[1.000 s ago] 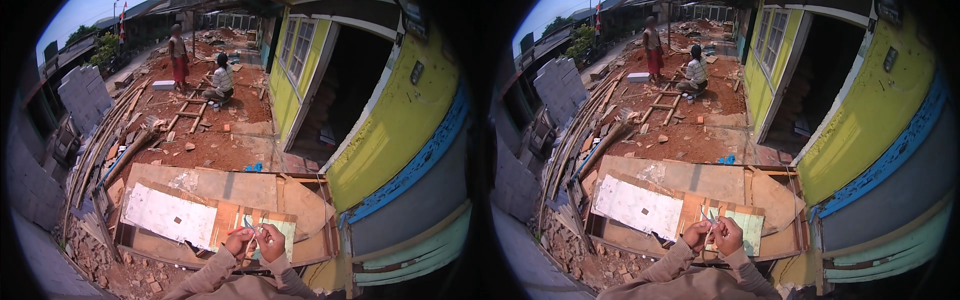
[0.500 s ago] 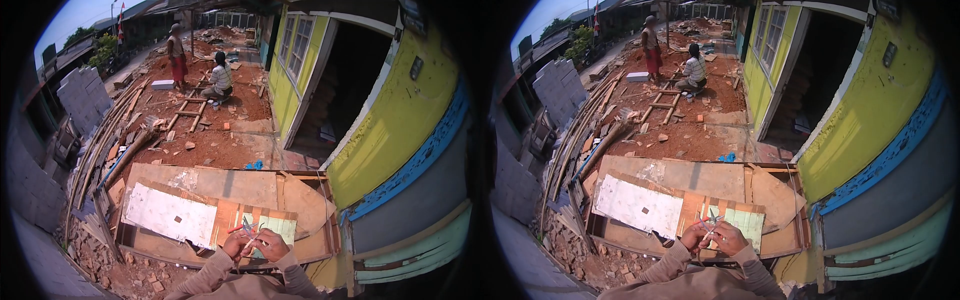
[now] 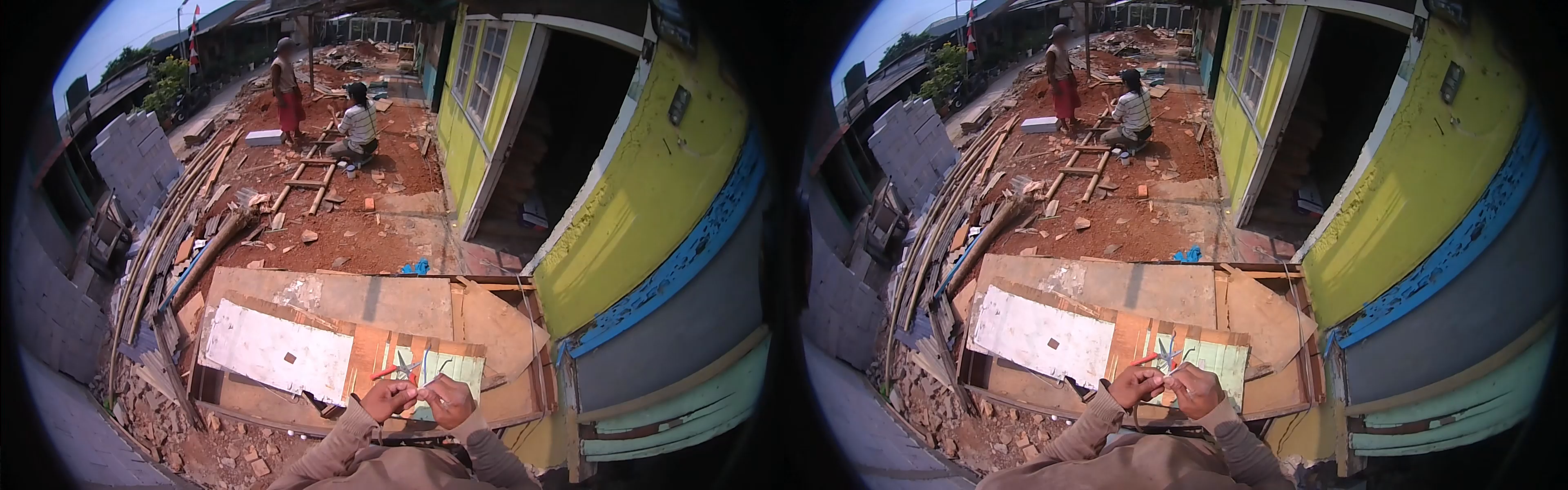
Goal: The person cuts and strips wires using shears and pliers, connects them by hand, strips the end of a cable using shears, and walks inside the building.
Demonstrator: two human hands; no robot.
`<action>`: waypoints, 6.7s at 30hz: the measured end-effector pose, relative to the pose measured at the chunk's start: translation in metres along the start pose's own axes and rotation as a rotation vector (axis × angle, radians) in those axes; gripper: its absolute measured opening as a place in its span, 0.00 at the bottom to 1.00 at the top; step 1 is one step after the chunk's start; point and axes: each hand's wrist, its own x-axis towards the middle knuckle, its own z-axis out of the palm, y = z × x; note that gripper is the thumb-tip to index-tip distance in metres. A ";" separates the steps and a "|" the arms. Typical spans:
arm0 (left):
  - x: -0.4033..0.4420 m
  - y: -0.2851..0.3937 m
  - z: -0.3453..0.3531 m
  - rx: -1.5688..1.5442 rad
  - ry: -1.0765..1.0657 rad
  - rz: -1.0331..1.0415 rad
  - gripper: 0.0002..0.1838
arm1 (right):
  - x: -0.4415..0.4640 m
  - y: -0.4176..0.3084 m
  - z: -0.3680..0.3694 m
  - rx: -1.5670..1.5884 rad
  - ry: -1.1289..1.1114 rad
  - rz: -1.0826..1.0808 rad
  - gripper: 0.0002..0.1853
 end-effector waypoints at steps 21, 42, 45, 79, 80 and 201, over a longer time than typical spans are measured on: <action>0.042 -0.038 0.032 0.669 0.654 0.406 0.11 | -0.012 0.028 0.032 -0.093 0.222 0.413 0.06; 0.045 -0.022 -0.012 -0.068 -0.205 -0.067 0.15 | -0.015 0.024 0.011 -0.209 0.123 0.103 0.13; 0.049 -0.026 0.003 0.268 -0.019 0.173 0.14 | -0.012 0.014 0.018 -0.206 0.256 0.218 0.12; 0.084 0.038 0.023 0.107 0.157 0.089 0.14 | 0.003 0.037 -0.016 -0.722 -0.025 0.043 0.11; 0.085 0.040 0.022 0.107 0.157 0.087 0.14 | 0.004 0.036 -0.019 -0.699 -0.049 0.001 0.10; -0.061 0.069 -0.089 -0.058 0.240 0.505 0.12 | 0.019 -0.160 0.170 0.028 0.256 0.682 0.26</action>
